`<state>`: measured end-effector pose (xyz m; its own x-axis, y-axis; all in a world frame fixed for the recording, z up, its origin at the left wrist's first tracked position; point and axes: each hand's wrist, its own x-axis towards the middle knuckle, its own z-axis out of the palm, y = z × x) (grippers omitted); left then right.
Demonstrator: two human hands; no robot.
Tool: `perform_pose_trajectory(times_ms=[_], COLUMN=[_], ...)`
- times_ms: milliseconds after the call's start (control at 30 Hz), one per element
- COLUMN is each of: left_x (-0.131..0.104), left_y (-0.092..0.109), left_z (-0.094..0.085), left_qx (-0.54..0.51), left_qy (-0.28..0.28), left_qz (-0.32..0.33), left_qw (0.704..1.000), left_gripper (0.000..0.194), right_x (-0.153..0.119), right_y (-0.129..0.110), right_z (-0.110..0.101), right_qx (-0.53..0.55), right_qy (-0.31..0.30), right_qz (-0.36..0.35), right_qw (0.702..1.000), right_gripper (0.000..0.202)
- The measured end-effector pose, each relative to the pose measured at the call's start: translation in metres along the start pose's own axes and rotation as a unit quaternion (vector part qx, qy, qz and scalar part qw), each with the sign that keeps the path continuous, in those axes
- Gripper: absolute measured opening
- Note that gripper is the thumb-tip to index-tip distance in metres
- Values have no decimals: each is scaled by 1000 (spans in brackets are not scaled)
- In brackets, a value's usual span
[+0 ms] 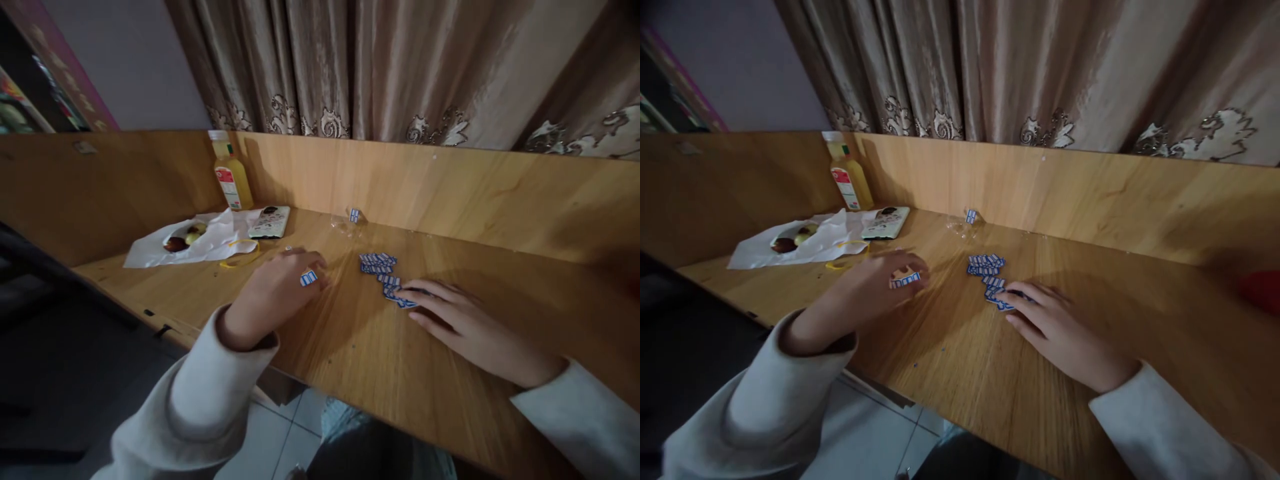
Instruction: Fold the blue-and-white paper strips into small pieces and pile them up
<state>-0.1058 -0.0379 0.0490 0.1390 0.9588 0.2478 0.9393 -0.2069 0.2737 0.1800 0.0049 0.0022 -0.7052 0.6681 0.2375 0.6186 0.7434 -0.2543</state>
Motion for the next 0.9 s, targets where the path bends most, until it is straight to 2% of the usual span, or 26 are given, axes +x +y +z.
perform_pose_trajectory(times_ms=[67,167,367,533,567,667,733,833,900], left_x=[-10,-14,7,35,40,52,58,67,71], left_y=[-11,-14,16,36,39,50,57,65,65], left_z=[6,16,23,41,45,48,46,44,49], left_qx=[35,21,-21,-110,-120,-118,-109,-121,-134], left_qy=[-8,-22,-62,-98,-90,-21,-7,-53,-74], left_qz=[-2,51,125,254,268,280,292,361,400], left_qw=[999,998,990,956,952,953,950,923,904], left_gripper=[22,23,31,31,31,28,26,25,23], right_x=[-3,-5,-4,-3,-2,-2,-1,-2,-4], right_y=[0,-1,2,4,3,-1,-3,-3,1], right_z=[0,-1,0,-4,-6,-10,-13,-17,-18], right_qx=[12,22,45,21,21,32,38,34,20], right_qy=[1,5,14,27,34,58,73,82,78], right_qz=[4,0,-21,-2,-1,3,5,11,19], right_qw=[1000,1000,999,999,999,998,997,996,997], right_gripper=[36,34,32,28,28,21,16,16,18])
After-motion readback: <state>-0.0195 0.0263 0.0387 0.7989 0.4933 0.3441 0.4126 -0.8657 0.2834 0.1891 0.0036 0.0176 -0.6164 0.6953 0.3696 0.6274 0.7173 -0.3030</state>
